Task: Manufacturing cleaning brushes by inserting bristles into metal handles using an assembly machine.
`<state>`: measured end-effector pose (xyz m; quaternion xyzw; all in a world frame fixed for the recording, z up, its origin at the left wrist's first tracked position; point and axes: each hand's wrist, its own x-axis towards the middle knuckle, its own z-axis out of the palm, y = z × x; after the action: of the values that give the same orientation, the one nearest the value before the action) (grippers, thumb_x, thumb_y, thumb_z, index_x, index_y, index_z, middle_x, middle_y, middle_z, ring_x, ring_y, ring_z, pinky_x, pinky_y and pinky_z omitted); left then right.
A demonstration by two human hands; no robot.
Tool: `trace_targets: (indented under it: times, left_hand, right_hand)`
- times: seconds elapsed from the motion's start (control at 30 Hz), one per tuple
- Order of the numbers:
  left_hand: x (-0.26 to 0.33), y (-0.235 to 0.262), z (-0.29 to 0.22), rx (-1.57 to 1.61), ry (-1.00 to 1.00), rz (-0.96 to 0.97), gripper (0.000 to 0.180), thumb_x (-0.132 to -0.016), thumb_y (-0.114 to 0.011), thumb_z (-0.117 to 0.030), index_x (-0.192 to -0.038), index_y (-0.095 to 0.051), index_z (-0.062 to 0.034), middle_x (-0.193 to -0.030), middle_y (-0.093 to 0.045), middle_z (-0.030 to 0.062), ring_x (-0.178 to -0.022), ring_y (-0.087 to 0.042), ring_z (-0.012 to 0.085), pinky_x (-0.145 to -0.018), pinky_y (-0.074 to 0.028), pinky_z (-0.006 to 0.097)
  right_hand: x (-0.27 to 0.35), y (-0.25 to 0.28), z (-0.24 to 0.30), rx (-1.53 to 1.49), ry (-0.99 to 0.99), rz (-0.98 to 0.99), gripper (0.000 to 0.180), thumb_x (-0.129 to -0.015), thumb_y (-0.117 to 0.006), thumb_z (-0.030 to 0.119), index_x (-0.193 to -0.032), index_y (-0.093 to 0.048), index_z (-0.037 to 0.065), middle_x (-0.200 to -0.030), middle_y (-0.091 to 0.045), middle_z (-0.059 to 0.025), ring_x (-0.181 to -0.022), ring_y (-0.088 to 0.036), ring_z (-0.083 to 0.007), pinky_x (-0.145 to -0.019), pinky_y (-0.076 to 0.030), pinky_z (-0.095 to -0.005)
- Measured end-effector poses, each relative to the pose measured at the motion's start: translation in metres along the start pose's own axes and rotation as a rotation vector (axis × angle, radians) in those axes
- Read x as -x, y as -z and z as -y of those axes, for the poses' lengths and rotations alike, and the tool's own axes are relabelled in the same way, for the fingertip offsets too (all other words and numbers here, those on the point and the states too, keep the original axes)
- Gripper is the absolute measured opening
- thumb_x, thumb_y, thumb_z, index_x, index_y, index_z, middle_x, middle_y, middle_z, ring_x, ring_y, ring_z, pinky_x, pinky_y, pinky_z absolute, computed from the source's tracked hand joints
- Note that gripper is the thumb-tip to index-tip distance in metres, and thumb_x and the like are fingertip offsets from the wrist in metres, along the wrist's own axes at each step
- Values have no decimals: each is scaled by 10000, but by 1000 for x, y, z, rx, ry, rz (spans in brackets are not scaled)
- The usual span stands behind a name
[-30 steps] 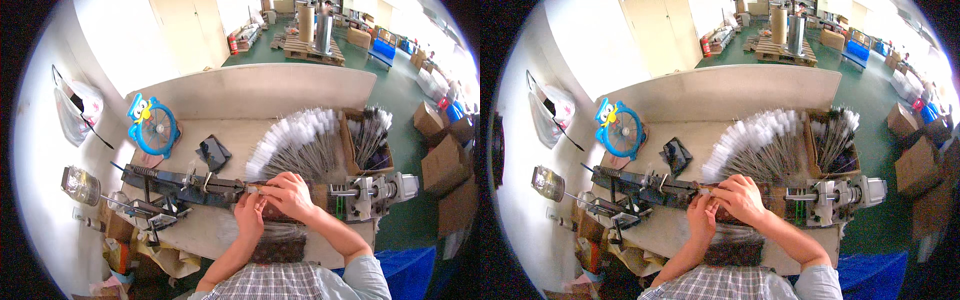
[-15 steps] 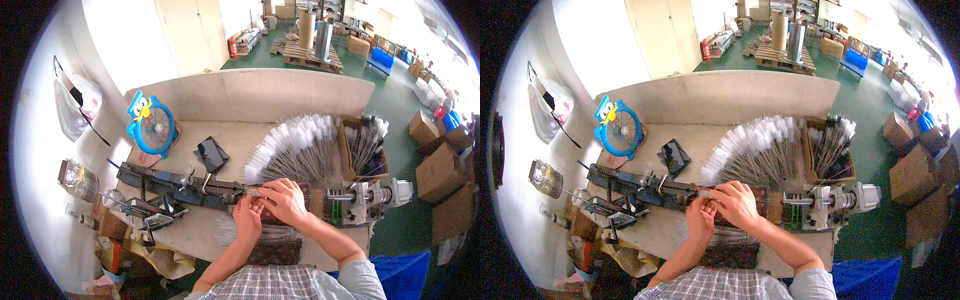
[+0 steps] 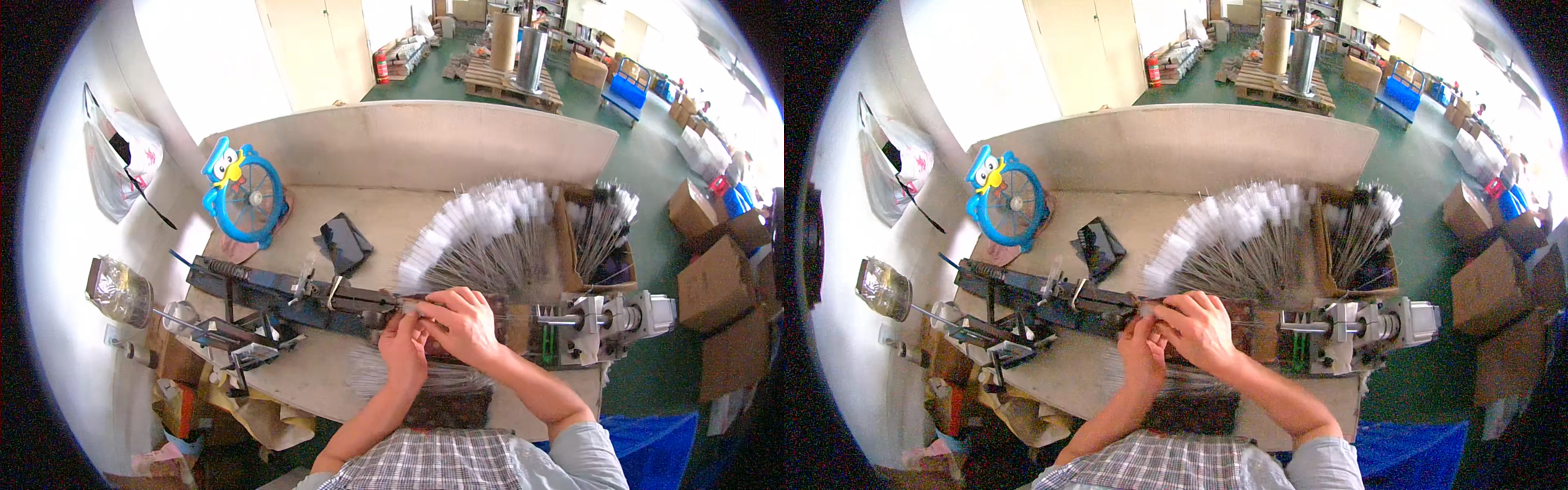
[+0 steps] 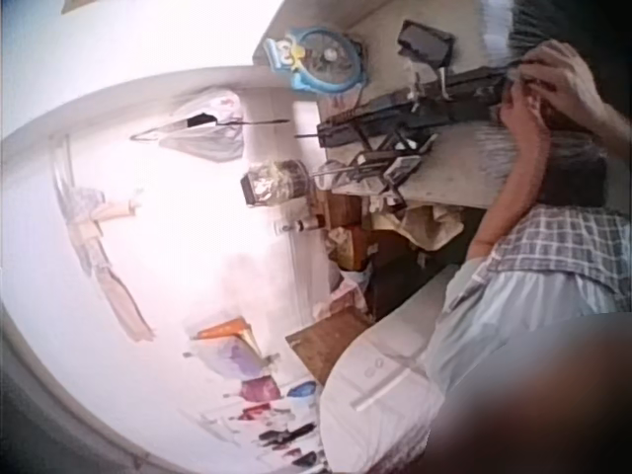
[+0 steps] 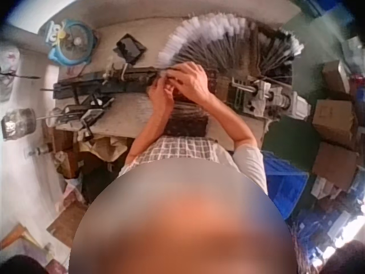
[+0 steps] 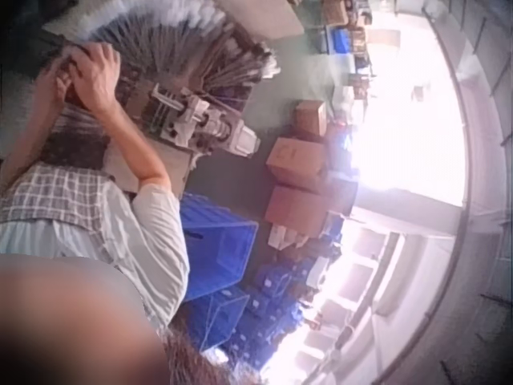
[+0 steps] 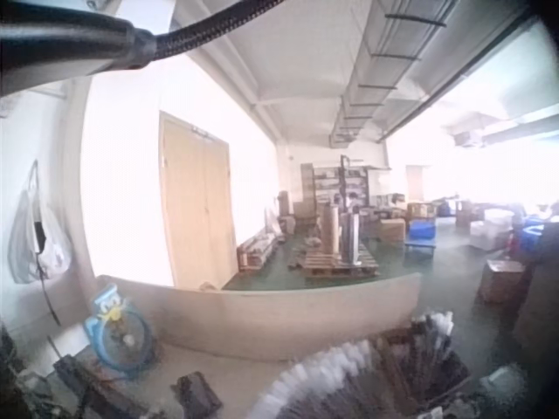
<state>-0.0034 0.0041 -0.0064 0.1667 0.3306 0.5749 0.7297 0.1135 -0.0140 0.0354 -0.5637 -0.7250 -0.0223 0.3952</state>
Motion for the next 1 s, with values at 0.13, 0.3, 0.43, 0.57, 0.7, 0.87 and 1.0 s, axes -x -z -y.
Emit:
trace_targets:
  times: [0.13, 0.3, 0.43, 0.57, 0.7, 0.87, 1.0]
  left_hand:
    - [2, -3, -1, 15, 7, -50, 88, -860, -552, -65, -929, -549, -9, -909, -609, 77, -821, -595, 155, -771, -482, 296]
    - [1, 5, -1, 123, 63, -3, 104, -849, -555, -49, -944, -539, -10, -906, -606, 77, -822, -594, 155, -763, -488, 297]
    - [4, 0, 0, 83, 41, -35, 67, -846, -558, -40, -909, -552, -20, -907, -607, 68, -817, -590, 144, -754, -485, 288]
    - [3, 1, 1, 13, 26, -5, 67, -842, -563, -23, -908, -556, -27, -905, -606, 59, -804, -585, 129, -748, -474, 271]
    - [2, 2, 2, 6, 22, -12, 78, -841, -562, -17, -917, -550, -29, -901, -604, 58, -799, -585, 129, -746, -472, 265]
    - [4, -6, -1, -19, 37, -24, 27, -845, -546, -62, -868, -547, -48, -886, -595, 50, -816, -582, 144, -755, -474, 274]
    - [-1, 1, 1, 32, 83, -33, 145, -878, -518, -193, -916, -537, -55, -923, -589, 50, -858, -571, 162, -800, -454, 304]
  right_hand:
    - [4, -3, -2, 1, 14, -21, 251, -663, -717, 204, -903, -686, 138, -933, -630, 0, -870, -578, -196, -736, -434, -341]
    - [3, -3, 3, 15, 0, -50, 239, -651, -726, 206, -874, -688, 128, -921, -632, 4, -864, -581, -186, -730, -435, -338]
    - [6, -2, 2, 22, 8, -90, 233, -642, -732, 188, -863, -689, 126, -916, -633, 6, -860, -583, -183, -720, -438, -336]
    - [6, 0, 1, 34, 2, -72, 231, -635, -733, 167, -857, -688, 124, -919, -634, 7, -857, -585, -185, -721, -442, -333]
    - [4, 1, 1, 25, 15, -79, 230, -635, -730, 160, -858, -687, 123, -920, -634, 7, -855, -585, -187, -725, -443, -333]
    - [3, -2, -2, 24, 23, -81, 233, -643, -727, 161, -869, -684, 125, -922, -634, 5, -854, -586, -191, -725, -442, -332]
    - [2, -2, -1, 24, 23, -81, 239, -649, -724, 167, -880, -680, 123, -922, -634, 2, -854, -587, -191, -722, -441, -331]
